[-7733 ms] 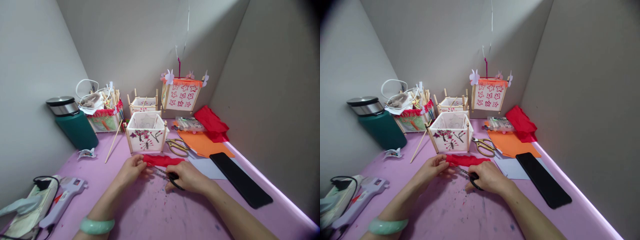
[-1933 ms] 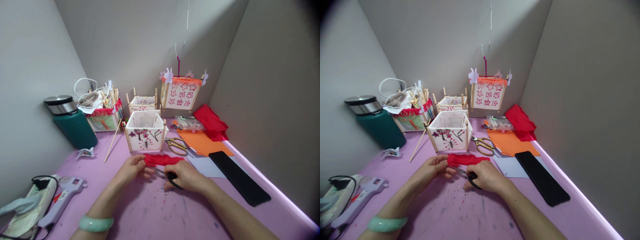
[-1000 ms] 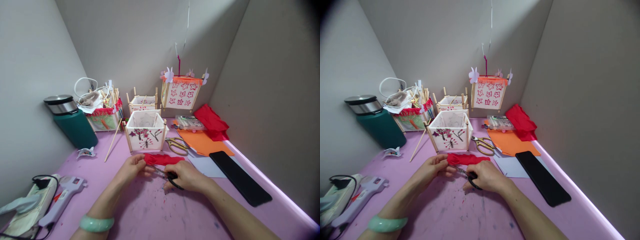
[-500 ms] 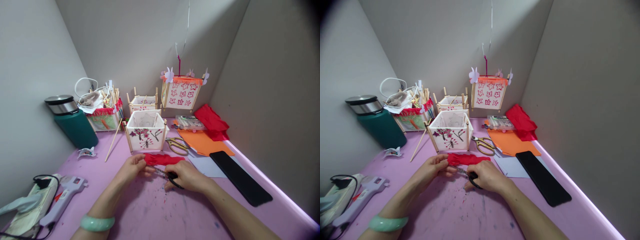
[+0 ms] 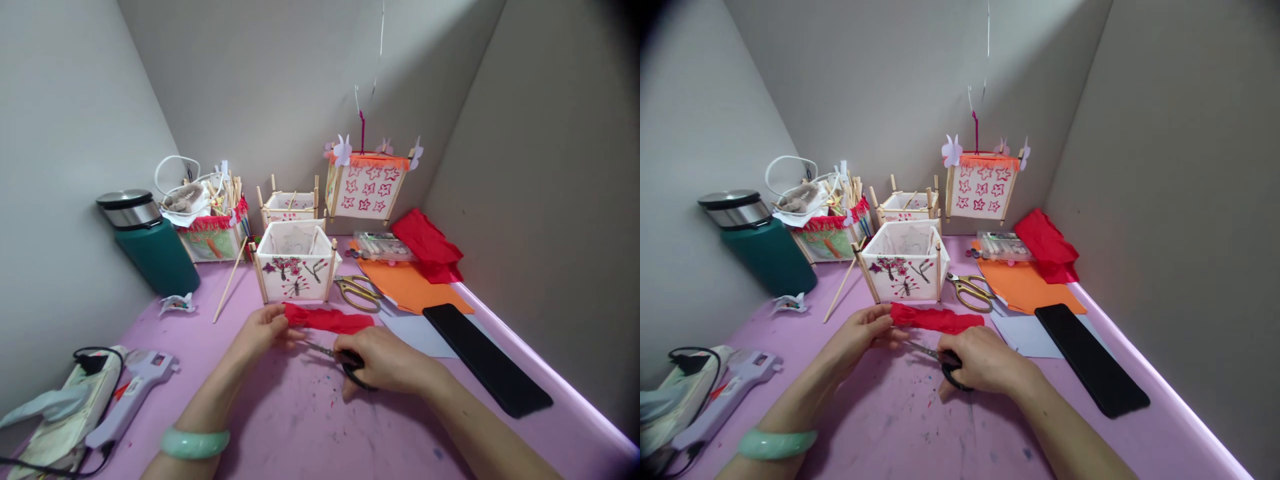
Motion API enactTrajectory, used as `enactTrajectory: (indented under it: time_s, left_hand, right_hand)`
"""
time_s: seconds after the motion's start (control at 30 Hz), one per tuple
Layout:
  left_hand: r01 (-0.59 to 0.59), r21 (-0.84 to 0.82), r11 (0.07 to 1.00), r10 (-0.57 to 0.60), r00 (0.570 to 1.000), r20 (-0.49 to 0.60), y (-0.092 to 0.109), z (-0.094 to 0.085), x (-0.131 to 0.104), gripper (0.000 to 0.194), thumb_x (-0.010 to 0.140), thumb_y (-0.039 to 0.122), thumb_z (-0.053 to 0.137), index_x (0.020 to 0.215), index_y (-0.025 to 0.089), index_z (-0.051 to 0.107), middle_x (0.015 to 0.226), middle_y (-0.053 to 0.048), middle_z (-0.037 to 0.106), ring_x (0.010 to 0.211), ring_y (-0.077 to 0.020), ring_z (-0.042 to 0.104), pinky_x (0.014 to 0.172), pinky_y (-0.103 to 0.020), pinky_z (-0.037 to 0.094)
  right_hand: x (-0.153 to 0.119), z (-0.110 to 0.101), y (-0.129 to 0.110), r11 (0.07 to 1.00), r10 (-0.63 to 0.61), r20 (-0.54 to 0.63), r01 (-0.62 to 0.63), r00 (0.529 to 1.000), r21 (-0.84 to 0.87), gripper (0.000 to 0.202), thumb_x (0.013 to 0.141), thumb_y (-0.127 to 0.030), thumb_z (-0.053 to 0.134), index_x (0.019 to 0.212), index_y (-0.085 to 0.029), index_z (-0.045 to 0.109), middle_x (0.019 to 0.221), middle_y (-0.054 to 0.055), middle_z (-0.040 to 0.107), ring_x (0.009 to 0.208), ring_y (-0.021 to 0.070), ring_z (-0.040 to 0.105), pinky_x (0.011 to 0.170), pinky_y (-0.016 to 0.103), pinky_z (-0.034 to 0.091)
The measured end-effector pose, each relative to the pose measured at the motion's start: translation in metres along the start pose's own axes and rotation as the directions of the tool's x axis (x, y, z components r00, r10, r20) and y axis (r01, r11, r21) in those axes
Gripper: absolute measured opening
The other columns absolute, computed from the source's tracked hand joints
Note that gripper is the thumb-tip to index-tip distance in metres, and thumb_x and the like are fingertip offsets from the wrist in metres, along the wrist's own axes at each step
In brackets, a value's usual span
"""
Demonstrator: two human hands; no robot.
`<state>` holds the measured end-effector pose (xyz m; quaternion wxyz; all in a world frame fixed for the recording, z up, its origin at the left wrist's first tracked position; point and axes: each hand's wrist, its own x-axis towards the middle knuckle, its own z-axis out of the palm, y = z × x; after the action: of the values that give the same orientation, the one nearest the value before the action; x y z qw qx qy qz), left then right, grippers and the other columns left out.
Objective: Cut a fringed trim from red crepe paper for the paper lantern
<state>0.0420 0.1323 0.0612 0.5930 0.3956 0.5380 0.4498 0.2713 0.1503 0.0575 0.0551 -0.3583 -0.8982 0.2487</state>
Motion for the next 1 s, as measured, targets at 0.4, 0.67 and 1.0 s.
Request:
enactTrajectory:
  time_s: [0.4,0.67,1.0]
  left_hand:
    - [0.098,0.078,0.992,-0.088,0.989,-0.115,-0.007,0.003,0.006,0.035,0.071,0.046,0.068,0.08,0.015,0.054,0.065,-0.007,0.071,0.049,-0.0175,0.066,0.045,-0.026,0.05]
    - [-0.104,0.142,0.984,0.112,0.992,-0.051,-0.005,-0.002,0.005,0.034,0.067,0.044,0.07,0.065,0.015,0.052,0.054,0.002,0.061,0.044,-0.0079,0.054,0.044,-0.018,0.04]
    - [-0.251,0.195,0.948,0.198,0.947,0.255,0.0,-0.002,-0.006,0.038,0.066,0.037,0.072,0.059,0.018,0.04,0.06,0.003,0.054,0.056,-0.009,0.049,0.054,-0.022,0.038]
  right_hand:
    - [-0.019,-0.012,-0.001,0.997,-0.071,0.101,0.067,0.992,0.047,0.043,0.063,-0.012,0.058,0.104,-0.024,0.057,0.085,0.001,0.058,0.076,0.0165,0.049,0.063,0.024,0.035]
    - [-0.017,-0.021,0.014,0.999,0.035,0.115,-0.031,0.993,-0.03,0.027,0.063,-0.017,0.061,0.089,-0.024,0.063,0.082,-0.001,0.061,0.071,0.0148,0.051,0.058,0.023,0.032]
    - [-0.019,-0.033,0.032,0.975,0.211,-0.038,-0.213,0.977,-0.057,0.019,0.065,-0.023,0.064,0.084,-0.022,0.063,0.077,-0.002,0.062,0.068,0.0137,0.051,0.055,0.022,0.029]
